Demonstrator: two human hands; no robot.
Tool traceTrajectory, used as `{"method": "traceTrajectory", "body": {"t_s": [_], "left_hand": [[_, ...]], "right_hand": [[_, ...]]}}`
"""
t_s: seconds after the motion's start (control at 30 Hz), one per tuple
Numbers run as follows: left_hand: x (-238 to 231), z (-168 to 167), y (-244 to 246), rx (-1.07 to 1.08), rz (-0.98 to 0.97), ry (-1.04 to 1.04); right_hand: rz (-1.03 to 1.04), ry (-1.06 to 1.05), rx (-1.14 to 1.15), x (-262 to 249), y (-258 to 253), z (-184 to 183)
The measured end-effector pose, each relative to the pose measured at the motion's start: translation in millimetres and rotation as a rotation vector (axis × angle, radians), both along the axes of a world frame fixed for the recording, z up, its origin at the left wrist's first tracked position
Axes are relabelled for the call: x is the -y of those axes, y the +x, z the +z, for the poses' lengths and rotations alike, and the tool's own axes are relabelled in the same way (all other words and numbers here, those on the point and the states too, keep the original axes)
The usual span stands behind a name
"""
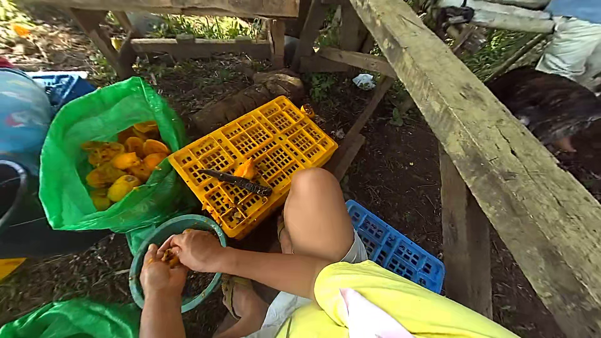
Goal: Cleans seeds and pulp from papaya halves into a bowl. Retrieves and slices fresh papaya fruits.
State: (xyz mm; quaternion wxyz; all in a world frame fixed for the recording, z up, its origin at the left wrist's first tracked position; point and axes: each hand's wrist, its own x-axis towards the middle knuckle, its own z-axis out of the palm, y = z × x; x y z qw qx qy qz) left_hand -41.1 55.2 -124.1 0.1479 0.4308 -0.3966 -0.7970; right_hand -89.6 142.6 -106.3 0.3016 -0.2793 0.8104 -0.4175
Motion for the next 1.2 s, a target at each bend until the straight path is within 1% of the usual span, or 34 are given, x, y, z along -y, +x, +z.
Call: {"method": "traceTrajectory", "body": {"t_s": [0.17,0.33,0.7,0.8,0.97,1.03,1.2], "left_hand": [[-2,2,2,0.016,0.027,-0.001],[0,-3,6,-0.019,-0.034,-0.015],[-11,0,8,0.02,-0.022,-0.079],[-12,0,6,0.036,-0.004,-0.073],[-8,-2,6,0.056,-0.079,-0.014],[-8,-3,5,0.108,-0.076,-0.011],[-1,-1,4,0.175,-0.012,0.046]], "right_hand": [[0.005,0.017,0.005,5,3,-2],[-0.011,0.016,0.044,8,9,-3],[0.014,0.012,-0.015,7,15,-10],[0.038,0.051,-0.039,6,14,-7],[0.055,0.096,-0.07,4,10,-8],[0.047,0.1,-0.041,2,6,-9],[-0.066,-0.029,0.103,2,-8,-21]]}}
